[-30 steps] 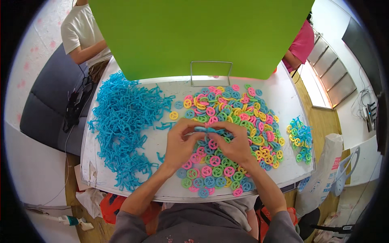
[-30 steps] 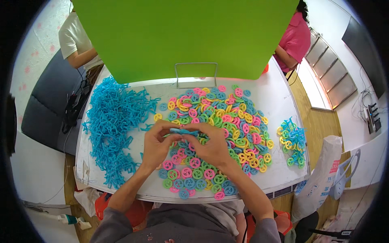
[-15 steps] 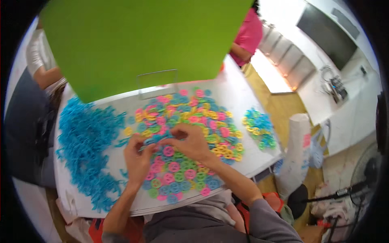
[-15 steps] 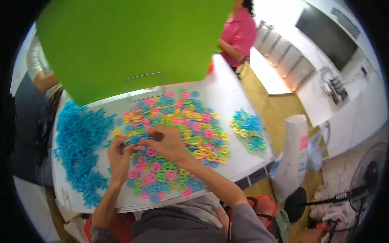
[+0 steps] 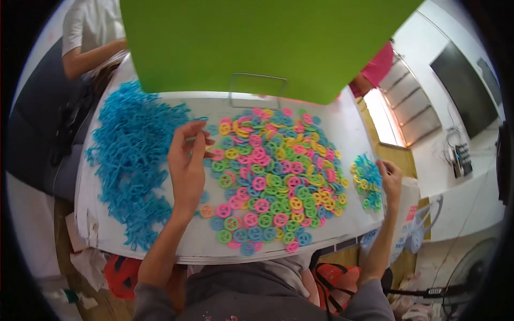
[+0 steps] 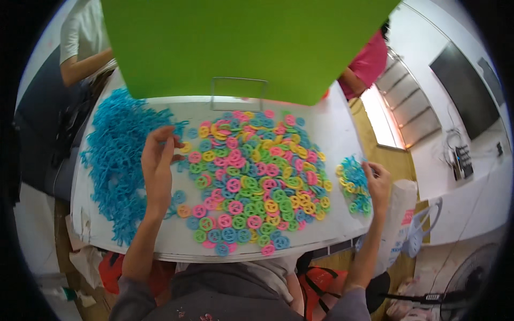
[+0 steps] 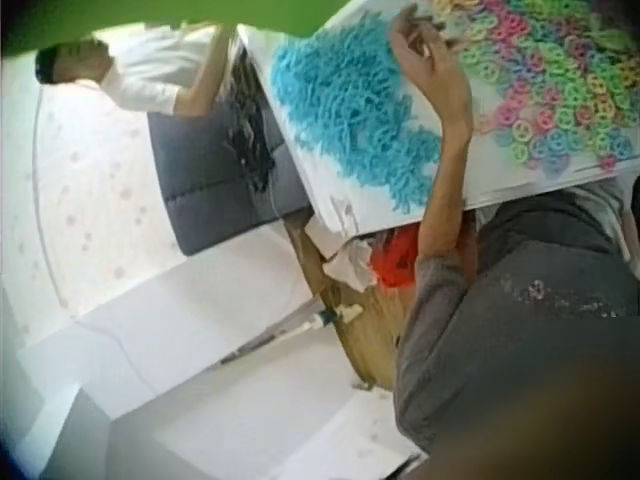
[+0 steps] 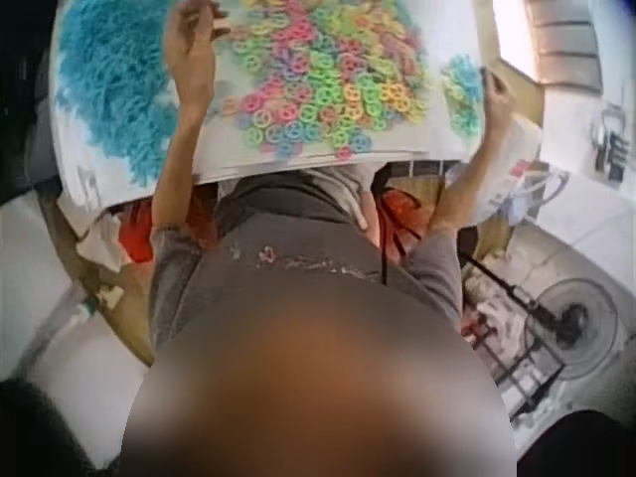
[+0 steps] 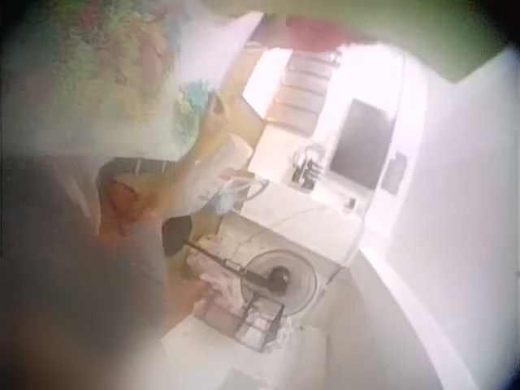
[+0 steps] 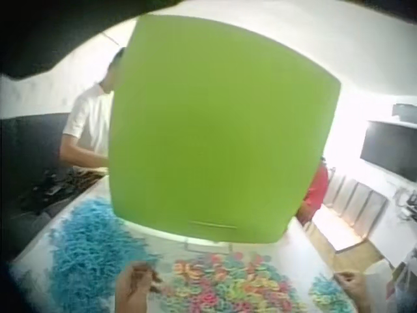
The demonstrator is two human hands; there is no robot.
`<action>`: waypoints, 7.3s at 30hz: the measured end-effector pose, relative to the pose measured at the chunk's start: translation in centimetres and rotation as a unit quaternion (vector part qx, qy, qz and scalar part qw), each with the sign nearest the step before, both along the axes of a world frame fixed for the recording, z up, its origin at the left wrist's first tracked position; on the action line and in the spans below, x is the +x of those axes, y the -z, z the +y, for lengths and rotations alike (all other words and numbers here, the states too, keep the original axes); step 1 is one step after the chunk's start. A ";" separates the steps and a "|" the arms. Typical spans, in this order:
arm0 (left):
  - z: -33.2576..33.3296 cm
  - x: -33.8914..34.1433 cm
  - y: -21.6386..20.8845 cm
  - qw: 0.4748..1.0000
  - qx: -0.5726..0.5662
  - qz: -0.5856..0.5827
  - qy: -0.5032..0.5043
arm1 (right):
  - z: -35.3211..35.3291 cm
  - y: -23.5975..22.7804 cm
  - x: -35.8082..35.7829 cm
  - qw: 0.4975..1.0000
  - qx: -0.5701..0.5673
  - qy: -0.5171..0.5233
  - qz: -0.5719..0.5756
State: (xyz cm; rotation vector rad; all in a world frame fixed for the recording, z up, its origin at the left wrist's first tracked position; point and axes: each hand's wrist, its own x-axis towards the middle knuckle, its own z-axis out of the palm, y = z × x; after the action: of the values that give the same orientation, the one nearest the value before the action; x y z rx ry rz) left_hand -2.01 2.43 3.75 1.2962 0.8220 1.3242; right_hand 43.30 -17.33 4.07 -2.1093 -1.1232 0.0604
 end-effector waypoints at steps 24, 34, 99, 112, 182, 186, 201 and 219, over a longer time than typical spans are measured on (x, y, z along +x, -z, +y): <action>0.8 -1.2 -0.1 0.932 0.214 0.289 -0.039 | 12.7 -1.0 -27.0 0.889 0.111 -0.349 0.276; -1.6 1.7 1.3 0.913 0.297 0.280 0.012 | 12.0 0.2 -27.3 0.875 0.120 -0.257 0.393; -1.9 2.1 2.3 0.983 -0.101 0.018 0.153 | 12.4 2.9 -25.9 0.820 0.058 -0.261 0.505; -2.3 2.8 3.3 0.993 -0.011 0.039 0.108 | 12.2 3.1 -26.5 0.800 0.096 -0.241 0.541; -3.3 3.4 4.3 0.997 0.002 0.024 0.070 | 12.2 2.9 -26.9 0.851 0.076 -0.255 0.453; -3.5 3.3 3.5 0.996 0.013 0.056 0.062 | 11.9 2.9 -27.4 0.907 0.083 -0.205 0.359; -2.2 2.3 3.3 0.992 -0.045 0.007 0.118 | 12.2 1.7 -27.0 0.918 0.170 -0.308 0.184; -3.4 3.3 2.8 0.983 -0.121 -0.044 0.129 | 12.2 2.3 -25.7 0.871 0.096 -0.327 0.355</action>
State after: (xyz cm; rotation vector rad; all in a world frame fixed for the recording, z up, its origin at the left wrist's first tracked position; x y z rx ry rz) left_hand 1.24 -0.95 0.92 1.1024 0.7035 1.0342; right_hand 17.61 -5.18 1.77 -1.2526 -1.2363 0.9251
